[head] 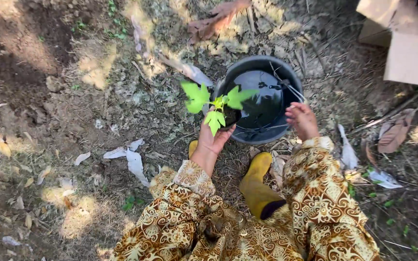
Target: Planting a seedling into the soil and pressing the earth down around it.
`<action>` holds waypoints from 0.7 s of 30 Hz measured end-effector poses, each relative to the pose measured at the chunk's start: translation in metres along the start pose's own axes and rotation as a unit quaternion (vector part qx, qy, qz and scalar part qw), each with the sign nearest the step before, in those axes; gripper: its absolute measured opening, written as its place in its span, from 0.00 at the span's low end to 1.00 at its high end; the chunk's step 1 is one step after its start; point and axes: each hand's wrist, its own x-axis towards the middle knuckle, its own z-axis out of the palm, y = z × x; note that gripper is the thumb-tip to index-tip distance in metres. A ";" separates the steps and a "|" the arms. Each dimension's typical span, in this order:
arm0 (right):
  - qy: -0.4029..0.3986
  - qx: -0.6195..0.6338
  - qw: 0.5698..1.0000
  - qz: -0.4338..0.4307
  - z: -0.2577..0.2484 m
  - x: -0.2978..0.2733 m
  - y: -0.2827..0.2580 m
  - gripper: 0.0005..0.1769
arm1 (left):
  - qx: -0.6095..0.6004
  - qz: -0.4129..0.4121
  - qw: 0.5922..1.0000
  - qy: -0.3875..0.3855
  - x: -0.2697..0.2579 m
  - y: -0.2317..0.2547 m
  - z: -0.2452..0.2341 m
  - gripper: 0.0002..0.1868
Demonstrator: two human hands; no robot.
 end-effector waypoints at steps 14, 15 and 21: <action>0.011 -0.269 0.894 -0.358 0.073 0.086 0.102 0.18 | -0.046 0.065 0.993 -0.087 0.162 -0.021 -0.079 0.21; -0.056 -0.303 0.882 -0.358 0.088 0.093 0.100 0.24 | -0.076 0.082 0.986 -0.125 0.175 -0.023 -0.077 0.20; 0.163 0.181 0.969 0.029 0.038 0.254 0.174 0.07 | -0.107 0.078 0.956 -0.261 0.253 -0.033 -0.099 0.21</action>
